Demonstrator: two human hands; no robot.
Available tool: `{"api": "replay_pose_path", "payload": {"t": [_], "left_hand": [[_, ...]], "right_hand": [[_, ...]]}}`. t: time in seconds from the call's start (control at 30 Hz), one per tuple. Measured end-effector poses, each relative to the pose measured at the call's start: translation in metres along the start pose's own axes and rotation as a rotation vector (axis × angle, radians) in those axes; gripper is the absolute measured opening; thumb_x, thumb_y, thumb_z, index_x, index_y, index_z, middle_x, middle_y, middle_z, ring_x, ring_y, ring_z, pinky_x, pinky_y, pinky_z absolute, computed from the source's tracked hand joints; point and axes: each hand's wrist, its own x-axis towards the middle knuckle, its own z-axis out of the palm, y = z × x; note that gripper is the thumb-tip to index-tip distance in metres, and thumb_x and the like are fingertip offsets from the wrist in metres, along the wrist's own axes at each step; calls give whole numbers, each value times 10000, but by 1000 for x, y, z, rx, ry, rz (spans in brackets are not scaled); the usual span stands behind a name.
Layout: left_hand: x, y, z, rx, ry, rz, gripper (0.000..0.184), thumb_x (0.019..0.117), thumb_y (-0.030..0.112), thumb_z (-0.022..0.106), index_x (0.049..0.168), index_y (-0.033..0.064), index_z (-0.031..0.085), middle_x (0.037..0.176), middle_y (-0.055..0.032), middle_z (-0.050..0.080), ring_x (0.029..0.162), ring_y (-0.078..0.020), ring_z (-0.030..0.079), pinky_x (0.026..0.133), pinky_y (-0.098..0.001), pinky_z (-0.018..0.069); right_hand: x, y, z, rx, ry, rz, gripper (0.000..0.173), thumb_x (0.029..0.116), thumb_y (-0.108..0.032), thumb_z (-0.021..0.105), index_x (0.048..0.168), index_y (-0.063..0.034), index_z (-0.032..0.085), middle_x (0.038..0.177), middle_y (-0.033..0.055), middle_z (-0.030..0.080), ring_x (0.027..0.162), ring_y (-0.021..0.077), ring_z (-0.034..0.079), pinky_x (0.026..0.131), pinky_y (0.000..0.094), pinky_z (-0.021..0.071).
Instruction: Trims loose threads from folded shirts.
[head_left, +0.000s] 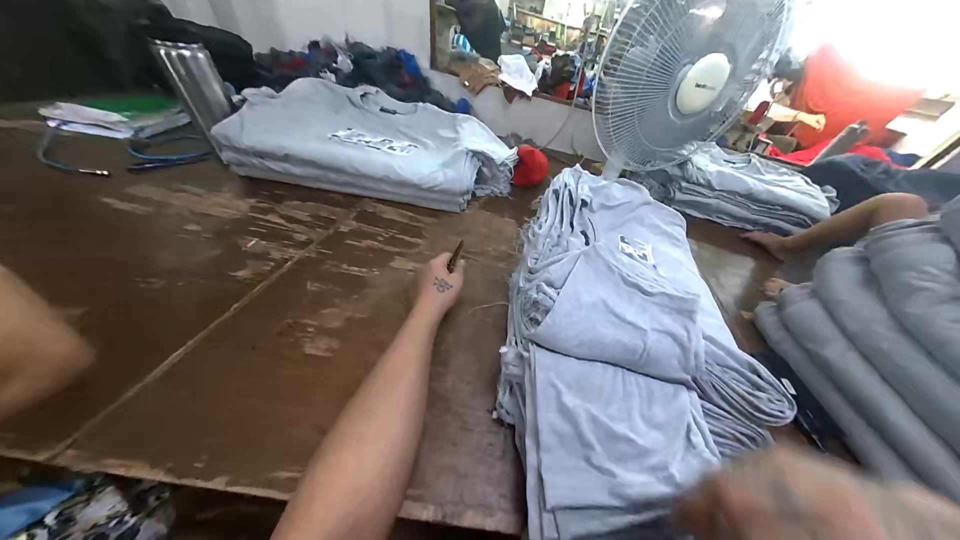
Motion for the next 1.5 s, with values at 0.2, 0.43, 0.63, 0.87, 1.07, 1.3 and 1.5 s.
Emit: {"api": "replay_pose_path", "payload": {"t": [0.2,0.43,0.63,0.87,1.07,1.3,1.5], "left_hand": [[1,-6,-7,-63,18,2,335,1082,231,508,1103,-71,650,985,-264,652,950,-400,640,875,-597,476],[0,4,-12,-29,-37,-31,340,1088,247,496,1098,-52,656,981,-248,652,941,-382,636,871,-583,475],[8,-1,-2,-18,6,-5,326,1079,233,517,1039,-59,656,911,-250,642,887,-397,636,827,-601,475],[5,5,-10,4,-42,-47,343,1084,254,501,1095,-56,648,982,-257,643,961,-409,628,875,-608,465],[6,3,-12,-26,-56,-47,338,1088,252,493,1081,-50,646,971,-248,638,948,-396,624,866,-598,463],[8,1,-10,-8,-74,-46,342,1087,260,491,1110,-36,659,1017,-244,661,994,-396,640,899,-601,471],[3,4,-10,20,-64,-22,343,1085,250,501,1126,-54,657,1037,-269,660,1023,-415,638,919,-608,462]], "right_hand": [[17,121,44,-645,240,203,384,936,-384,683,1221,-132,734,1362,219,646,1288,437,600,1029,680,471],[12,95,77,-190,94,-31,491,1062,-521,438,1206,-166,746,1289,93,710,1268,244,639,1096,491,485],[-10,174,-30,-403,257,703,619,1038,-509,489,1428,-37,576,1419,220,586,1286,378,589,1065,563,468],[4,233,-22,-194,108,1042,629,1087,-488,396,1527,-43,467,1478,284,508,1405,442,457,1172,601,318],[6,211,-27,26,241,981,490,1070,-302,534,1444,15,511,1351,251,609,1267,321,592,1116,502,417],[-7,27,-27,281,202,106,349,1058,-415,537,1218,-132,663,952,-16,708,868,-13,666,751,166,557],[-27,115,-66,-405,397,532,447,1022,-398,559,1285,-52,665,1036,104,715,866,177,690,731,366,588]]}}
